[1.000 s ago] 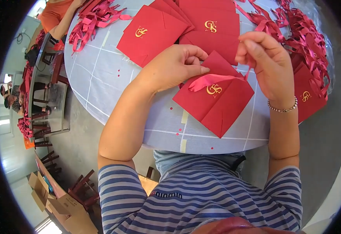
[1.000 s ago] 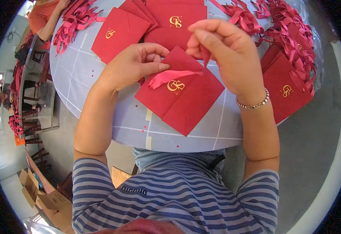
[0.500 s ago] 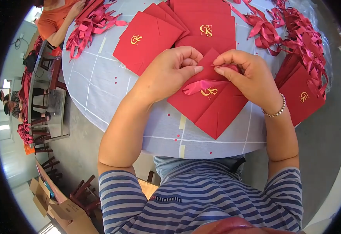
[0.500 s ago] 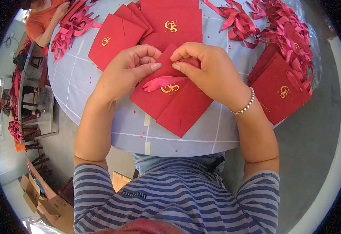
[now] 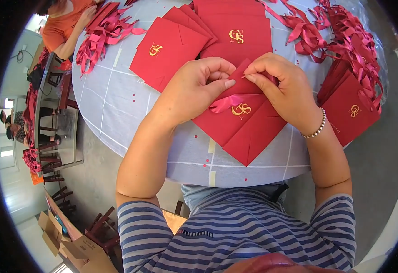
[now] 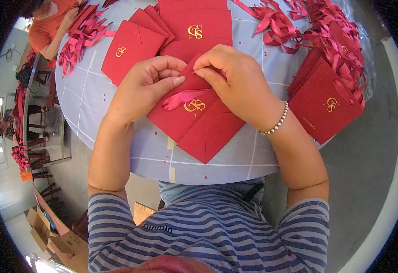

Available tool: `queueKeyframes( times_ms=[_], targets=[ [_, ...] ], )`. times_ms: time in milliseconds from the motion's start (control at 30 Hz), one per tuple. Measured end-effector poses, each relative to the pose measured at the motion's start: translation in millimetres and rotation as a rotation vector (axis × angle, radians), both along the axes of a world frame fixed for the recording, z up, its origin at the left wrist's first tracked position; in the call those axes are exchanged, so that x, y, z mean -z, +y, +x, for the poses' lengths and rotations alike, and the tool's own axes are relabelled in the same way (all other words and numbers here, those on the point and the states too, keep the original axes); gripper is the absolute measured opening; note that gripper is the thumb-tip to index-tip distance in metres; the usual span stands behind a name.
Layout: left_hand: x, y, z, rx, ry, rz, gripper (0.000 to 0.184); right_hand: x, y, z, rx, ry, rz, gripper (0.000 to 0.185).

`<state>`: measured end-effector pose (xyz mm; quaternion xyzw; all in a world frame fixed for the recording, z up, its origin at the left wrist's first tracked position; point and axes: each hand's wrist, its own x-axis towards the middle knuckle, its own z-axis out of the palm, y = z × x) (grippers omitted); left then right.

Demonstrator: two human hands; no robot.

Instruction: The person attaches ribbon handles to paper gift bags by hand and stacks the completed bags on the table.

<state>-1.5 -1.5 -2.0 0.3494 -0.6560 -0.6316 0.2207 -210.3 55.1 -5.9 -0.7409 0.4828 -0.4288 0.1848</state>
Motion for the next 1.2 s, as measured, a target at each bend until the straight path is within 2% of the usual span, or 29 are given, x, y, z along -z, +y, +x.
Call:
queueKeyframes(
  times_ms=[467,767,833,933,1000,1033,1100,1200],
  targets=[
    [2.9,0.9,-1.8,-0.014,-0.057,-0.072,0.023,6.4,-1.3,3.2,-0.041,0.01,0.053,0.006],
    [5.2,3.4,-3.3,-0.019,-0.064,-0.119,0.021,7.3,-0.9,5.6,-0.012,0.108,-0.023,0.006],
    [6.4,5.8,-5.6,-0.075,-0.013,-0.192,0.013,11.5,-1.8,8.6,0.002,0.212,-0.163,0.005],
    [6.9,5.7,-5.6,-0.089,-0.068,-0.143,0.017,13.1,0.5,11.4,0.017,0.36,-0.285,0.01],
    [11.7,5.5,-3.9,-0.078,-0.069,-0.254,0.016,8.1,4.2,15.3,0.001,0.437,-0.278,0.013],
    [12.5,3.7,-3.5,-0.061,-0.099,-0.429,0.016,5.7,5.7,18.3,-0.004,0.519,-0.26,0.016],
    [17.1,3.1,-3.7,-0.08,-0.122,-0.492,0.014,7.2,8.5,25.1,0.032,0.559,-0.35,0.016],
    [12.5,5.4,-4.2,-0.106,-0.151,-0.575,0.015,6.2,11.7,30.9,0.068,0.518,-0.308,0.015]
  ],
)
